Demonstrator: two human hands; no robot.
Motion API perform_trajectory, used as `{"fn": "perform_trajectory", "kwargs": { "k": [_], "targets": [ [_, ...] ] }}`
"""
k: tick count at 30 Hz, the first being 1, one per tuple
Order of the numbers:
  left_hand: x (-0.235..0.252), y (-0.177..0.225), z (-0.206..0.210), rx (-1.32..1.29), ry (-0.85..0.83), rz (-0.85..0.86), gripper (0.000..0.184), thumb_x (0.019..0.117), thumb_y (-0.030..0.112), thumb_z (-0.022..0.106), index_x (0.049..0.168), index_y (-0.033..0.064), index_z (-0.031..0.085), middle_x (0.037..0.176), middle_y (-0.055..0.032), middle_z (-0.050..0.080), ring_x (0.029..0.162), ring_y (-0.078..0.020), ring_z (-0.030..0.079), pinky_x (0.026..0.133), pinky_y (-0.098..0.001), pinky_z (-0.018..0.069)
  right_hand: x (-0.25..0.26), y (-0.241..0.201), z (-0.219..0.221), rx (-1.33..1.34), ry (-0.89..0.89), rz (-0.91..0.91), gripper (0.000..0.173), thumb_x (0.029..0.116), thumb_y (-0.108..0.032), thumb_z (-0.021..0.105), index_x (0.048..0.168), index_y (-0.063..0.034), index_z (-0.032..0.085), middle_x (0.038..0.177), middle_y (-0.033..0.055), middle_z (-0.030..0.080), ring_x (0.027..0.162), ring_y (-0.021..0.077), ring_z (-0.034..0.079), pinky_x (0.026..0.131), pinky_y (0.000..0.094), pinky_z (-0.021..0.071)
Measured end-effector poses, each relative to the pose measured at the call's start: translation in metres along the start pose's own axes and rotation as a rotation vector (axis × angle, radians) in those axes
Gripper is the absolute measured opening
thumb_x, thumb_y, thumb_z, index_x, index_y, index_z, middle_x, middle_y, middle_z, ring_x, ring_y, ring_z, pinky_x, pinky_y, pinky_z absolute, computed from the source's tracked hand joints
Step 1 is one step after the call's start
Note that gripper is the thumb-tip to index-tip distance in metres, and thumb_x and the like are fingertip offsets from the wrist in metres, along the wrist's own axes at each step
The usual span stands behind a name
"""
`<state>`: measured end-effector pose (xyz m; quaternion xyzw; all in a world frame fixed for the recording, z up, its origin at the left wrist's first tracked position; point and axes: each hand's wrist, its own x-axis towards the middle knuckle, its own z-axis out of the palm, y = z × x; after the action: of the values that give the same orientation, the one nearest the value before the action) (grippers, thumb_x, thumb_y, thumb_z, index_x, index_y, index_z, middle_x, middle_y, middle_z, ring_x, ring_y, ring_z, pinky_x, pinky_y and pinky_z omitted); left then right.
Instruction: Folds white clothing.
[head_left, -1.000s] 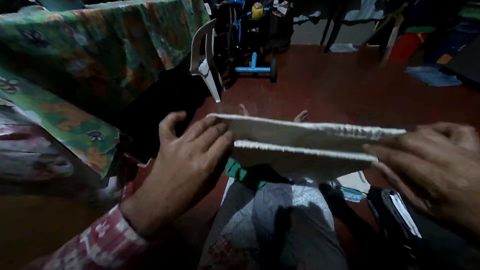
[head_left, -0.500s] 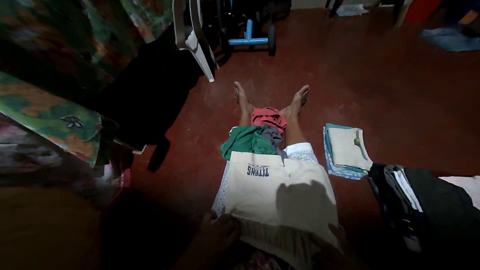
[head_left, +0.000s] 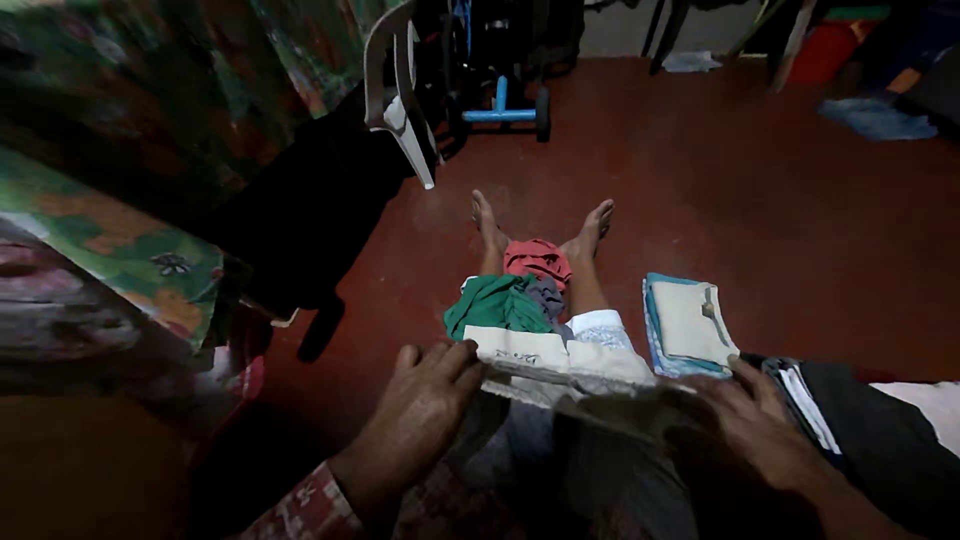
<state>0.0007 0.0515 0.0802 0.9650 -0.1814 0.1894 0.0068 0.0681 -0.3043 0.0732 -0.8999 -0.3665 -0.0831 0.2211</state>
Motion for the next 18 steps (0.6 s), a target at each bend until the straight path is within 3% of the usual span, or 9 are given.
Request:
{"fn": "perform_trajectory", "kwargs": {
  "k": [2, 4, 7, 9, 12, 14, 15, 16, 18],
  "targets": [
    [0.020, -0.007, -0.014, 0.021, 0.037, -0.029, 0.019, 0.0957, 0.017, 0.062, 0.109, 0.0113, 0.074, 0.116, -0.0121, 0.070, 0.097, -0.0329, 0.069, 0.073, -0.0545, 0.0507, 0.011, 0.012, -0.014, -0.115, 0.070, -0.212, 0.020, 0.0963, -0.011, 0.055, 0.102, -0.0056, 0.074, 0.121, 0.0166, 0.070, 0.121, 0.0449, 0.060, 0.107, 0.0754, 0.0283],
    [0.036, -0.011, -0.023, 0.037, 0.074, -0.056, 0.021, 0.0949, 0.018, 0.063, 0.111, 0.0105, 0.073, 0.116, -0.0124, 0.069, 0.099, -0.0333, 0.069, 0.075, -0.0550, 0.0505, 0.023, 0.020, -0.029, -0.172, 0.079, -0.318, 0.024, 0.0992, -0.026, 0.053, 0.092, -0.0142, 0.073, 0.130, 0.0149, 0.066, 0.130, 0.0462, 0.052, 0.105, 0.0783, 0.0267],
    [0.056, -0.013, -0.035, 0.056, 0.123, -0.088, 0.028, 0.0895, 0.014, 0.070, 0.117, 0.0087, 0.072, 0.118, -0.0147, 0.068, 0.102, -0.0352, 0.068, 0.078, -0.0575, 0.0504, 0.037, 0.022, -0.047, -0.182, 0.090, -0.331, 0.030, 0.1001, -0.037, 0.056, 0.091, -0.0162, 0.076, 0.133, 0.0195, 0.064, 0.135, 0.0499, 0.048, 0.106, 0.0798, 0.0247],
    [0.063, -0.014, -0.041, 0.061, 0.143, -0.105, 0.032, 0.0862, 0.015, 0.074, 0.118, 0.0079, 0.071, 0.119, -0.0159, 0.068, 0.104, -0.0357, 0.068, 0.079, -0.0586, 0.0502, 0.043, 0.021, -0.057, -0.186, 0.081, -0.329, 0.028, 0.0991, -0.037, 0.058, 0.091, -0.0154, 0.075, 0.134, 0.0220, 0.063, 0.135, 0.0520, 0.046, 0.105, 0.0814, 0.0243],
    [0.070, -0.018, -0.049, 0.051, 0.154, -0.110, 0.033, 0.0864, 0.020, 0.076, 0.117, 0.0076, 0.072, 0.120, -0.0154, 0.068, 0.106, -0.0353, 0.068, 0.081, -0.0591, 0.0499, 0.048, 0.023, -0.066, -0.149, 0.088, -0.326, 0.035, 0.1015, -0.041, 0.056, 0.090, -0.0133, 0.074, 0.132, 0.0234, 0.063, 0.134, 0.0497, 0.049, 0.105, 0.0776, 0.0286],
    [0.074, -0.022, -0.051, 0.037, 0.178, -0.075, 0.028, 0.0917, 0.027, 0.070, 0.113, 0.0095, 0.073, 0.116, -0.0129, 0.069, 0.103, -0.0327, 0.068, 0.081, -0.0573, 0.0499, 0.052, 0.025, -0.066, -0.085, 0.137, -0.326, 0.038, 0.1024, -0.041, 0.056, 0.088, -0.0114, 0.074, 0.123, 0.0213, 0.066, 0.123, 0.0412, 0.059, 0.104, 0.0648, 0.0411],
    [0.076, -0.023, -0.052, 0.037, 0.198, -0.048, 0.029, 0.0956, 0.034, 0.063, 0.109, 0.0111, 0.074, 0.112, -0.0106, 0.070, 0.100, -0.0302, 0.069, 0.081, -0.0550, 0.0499, 0.055, 0.026, -0.065, -0.052, 0.179, -0.326, 0.037, 0.1024, -0.039, 0.056, 0.087, -0.0108, 0.073, 0.116, 0.0189, 0.068, 0.113, 0.0343, 0.062, 0.099, 0.0519, 0.0480],
    [0.078, -0.024, -0.053, 0.031, 0.222, -0.022, 0.032, 0.0983, 0.038, 0.058, 0.105, 0.0122, 0.075, 0.107, -0.0087, 0.071, 0.097, -0.0284, 0.069, 0.079, -0.0529, 0.0499, 0.059, 0.026, -0.064, -0.009, 0.229, -0.324, 0.035, 0.1017, -0.037, 0.058, 0.088, -0.0094, 0.074, 0.108, 0.0168, 0.068, 0.105, 0.0275, 0.062, 0.093, 0.0390, 0.0512],
    [0.082, -0.024, -0.058, -0.012, 0.269, 0.024, 0.036, 0.1011, 0.041, 0.054, 0.095, 0.0121, 0.074, 0.099, -0.0068, 0.071, 0.091, -0.0259, 0.068, 0.078, -0.0488, 0.0488, 0.066, 0.023, -0.061, 0.090, 0.324, -0.305, 0.031, 0.1006, -0.034, 0.061, 0.089, -0.0083, 0.074, 0.095, 0.0110, 0.064, 0.093, 0.0133, 0.059, 0.082, 0.0199, 0.0491]
  ]
}}
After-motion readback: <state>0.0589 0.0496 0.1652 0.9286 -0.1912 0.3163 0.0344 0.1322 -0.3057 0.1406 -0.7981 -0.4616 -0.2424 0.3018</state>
